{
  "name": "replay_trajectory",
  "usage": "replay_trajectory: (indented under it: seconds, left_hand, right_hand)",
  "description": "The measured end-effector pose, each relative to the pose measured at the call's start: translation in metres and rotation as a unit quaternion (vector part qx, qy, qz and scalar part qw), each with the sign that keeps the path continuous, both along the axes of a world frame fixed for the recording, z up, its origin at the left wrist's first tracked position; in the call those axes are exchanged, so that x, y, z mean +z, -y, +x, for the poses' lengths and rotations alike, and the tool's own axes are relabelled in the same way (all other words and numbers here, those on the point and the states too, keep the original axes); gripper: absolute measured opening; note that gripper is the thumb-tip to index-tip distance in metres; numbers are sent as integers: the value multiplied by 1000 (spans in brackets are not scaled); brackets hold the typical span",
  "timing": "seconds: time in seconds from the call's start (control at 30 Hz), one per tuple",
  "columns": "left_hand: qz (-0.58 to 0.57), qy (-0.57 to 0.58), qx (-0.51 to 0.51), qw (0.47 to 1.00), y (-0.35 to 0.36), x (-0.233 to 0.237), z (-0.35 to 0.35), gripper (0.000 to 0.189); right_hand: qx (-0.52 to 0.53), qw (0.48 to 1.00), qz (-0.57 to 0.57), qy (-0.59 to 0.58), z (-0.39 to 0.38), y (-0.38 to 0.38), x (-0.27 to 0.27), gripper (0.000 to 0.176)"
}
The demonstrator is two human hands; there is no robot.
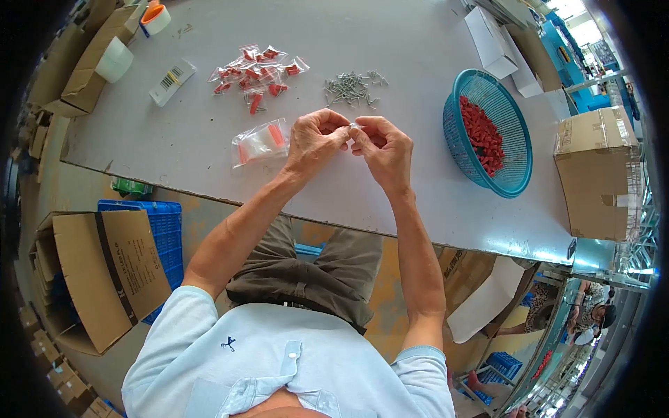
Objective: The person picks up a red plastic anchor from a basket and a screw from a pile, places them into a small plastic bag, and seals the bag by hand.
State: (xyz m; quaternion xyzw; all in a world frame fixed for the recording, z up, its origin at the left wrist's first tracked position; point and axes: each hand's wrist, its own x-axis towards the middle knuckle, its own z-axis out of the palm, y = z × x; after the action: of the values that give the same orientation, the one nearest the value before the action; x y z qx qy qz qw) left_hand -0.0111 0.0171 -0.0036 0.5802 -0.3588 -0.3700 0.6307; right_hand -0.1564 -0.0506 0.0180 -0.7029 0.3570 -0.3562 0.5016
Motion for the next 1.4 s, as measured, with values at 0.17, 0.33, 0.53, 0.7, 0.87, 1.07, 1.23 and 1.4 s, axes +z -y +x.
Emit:
replay_trajectory:
  seconds: [0.17,0.33,0.53,0.7,0.87,1.07,1.23,1.4]
  left_hand:
    - [-9,87,-5,996,-1,0,-5,10]
    - [-48,172,8,984,-6,2,-13,9]
    - [6,90,9,996,-5,4,-12,9]
    - [-5,65,21,998,-1,1,-9,8]
    - [-3,67,33,997,0,-1,-8,7]
    - [-9,102,61,993,-1,2,-6,7]
    - [-18,136,54,989,-3,3,-8,8]
    - [-58,166,43,983,-3,0,-15,8]
  right_hand:
    - [-14,998,29,-56,-4,4,5,11]
    - [-43,967,-154,-199,-6,0,10,9]
    - [-60,980,-128,-142,-22,27,9,11]
    - [-55,919,-288,-265,-6,63,-3,19]
    - [19,886,-303,-351,6,88,-3,18]
    - [13,990,-29,-138,-10,38,20,9]
    - [12,998,65,-22,-18,1,22,11]
    - [-3,998,42,-36,-9,4,14,18]
